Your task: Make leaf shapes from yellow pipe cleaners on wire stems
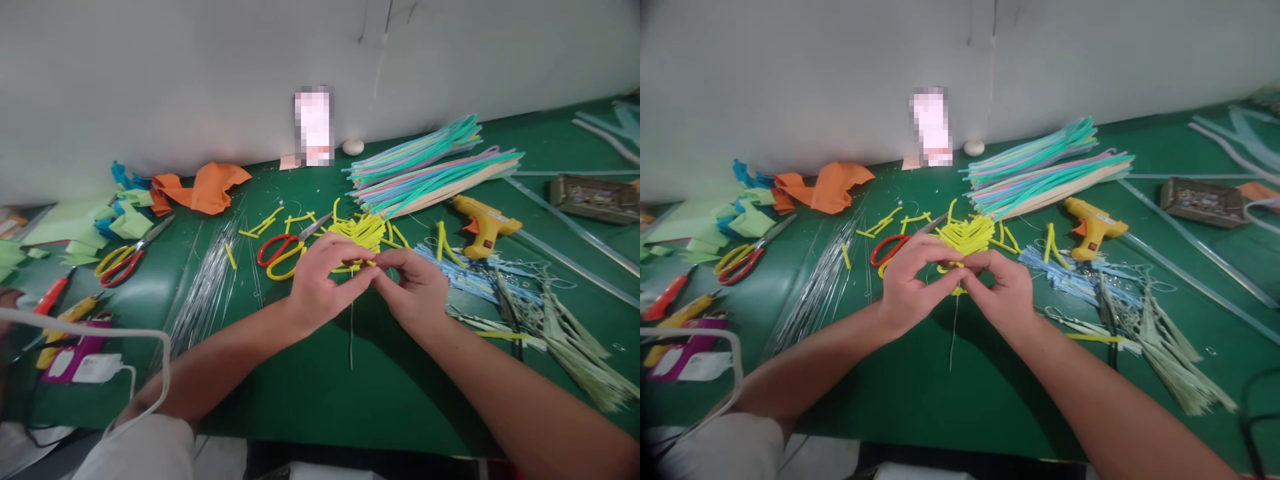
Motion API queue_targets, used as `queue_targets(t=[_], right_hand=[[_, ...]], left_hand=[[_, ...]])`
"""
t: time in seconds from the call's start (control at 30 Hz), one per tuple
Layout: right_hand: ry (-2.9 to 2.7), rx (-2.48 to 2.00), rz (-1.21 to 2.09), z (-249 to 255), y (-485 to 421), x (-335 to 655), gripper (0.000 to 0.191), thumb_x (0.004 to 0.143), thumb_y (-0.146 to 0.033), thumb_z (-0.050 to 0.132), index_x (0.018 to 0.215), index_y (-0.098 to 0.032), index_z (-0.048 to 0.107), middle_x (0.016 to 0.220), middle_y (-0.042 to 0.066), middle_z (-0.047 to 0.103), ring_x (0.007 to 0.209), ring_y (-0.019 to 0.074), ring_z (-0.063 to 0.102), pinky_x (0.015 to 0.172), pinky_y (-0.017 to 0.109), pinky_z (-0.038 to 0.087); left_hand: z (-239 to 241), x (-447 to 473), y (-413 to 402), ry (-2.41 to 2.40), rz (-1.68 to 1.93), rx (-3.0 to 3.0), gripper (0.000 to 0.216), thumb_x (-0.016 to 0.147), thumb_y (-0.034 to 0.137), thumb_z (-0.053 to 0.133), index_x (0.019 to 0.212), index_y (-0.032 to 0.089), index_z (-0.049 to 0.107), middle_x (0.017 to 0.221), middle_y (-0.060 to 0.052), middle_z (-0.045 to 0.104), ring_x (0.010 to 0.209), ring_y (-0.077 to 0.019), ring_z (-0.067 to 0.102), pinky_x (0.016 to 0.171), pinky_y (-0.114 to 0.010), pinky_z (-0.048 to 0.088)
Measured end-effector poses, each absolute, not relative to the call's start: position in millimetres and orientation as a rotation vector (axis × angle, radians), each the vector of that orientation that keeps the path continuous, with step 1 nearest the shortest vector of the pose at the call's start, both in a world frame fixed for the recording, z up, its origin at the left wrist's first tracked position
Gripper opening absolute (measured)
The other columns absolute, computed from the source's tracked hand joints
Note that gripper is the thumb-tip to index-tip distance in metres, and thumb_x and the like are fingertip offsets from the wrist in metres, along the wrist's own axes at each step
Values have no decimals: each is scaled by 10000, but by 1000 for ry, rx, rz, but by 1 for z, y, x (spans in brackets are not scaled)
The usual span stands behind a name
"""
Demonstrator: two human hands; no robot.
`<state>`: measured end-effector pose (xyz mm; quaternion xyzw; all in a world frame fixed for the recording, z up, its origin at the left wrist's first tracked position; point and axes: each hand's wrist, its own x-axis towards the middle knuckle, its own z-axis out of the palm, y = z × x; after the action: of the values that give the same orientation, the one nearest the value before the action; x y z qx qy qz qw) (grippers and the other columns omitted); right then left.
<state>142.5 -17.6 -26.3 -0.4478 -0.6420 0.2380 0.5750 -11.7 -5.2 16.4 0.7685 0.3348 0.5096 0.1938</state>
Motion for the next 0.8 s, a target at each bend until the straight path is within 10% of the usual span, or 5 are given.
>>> queue_targets(t=[0.4,0.8], right_hand=[[-1686,-1346,733,-17,-5,147,384,750,-384,699,1083,-193,685,560,-54,556,491,110,495,504,246,413],[-2147,-1666,629,-29,14,150,264,740,-380,638,962,-258,712,623,-14,610,549,145,516,509,254,298]], left_hand=[[21,-23,7,1006,1429,2215,42,857,156,630,835,177,660,795,-13,706,745,-113,645,714,-257,536],[26,-26,10,954,1344,2088,29,881,176,598,859,171,616,807,-12,675,740,-100,662,683,-227,541]])
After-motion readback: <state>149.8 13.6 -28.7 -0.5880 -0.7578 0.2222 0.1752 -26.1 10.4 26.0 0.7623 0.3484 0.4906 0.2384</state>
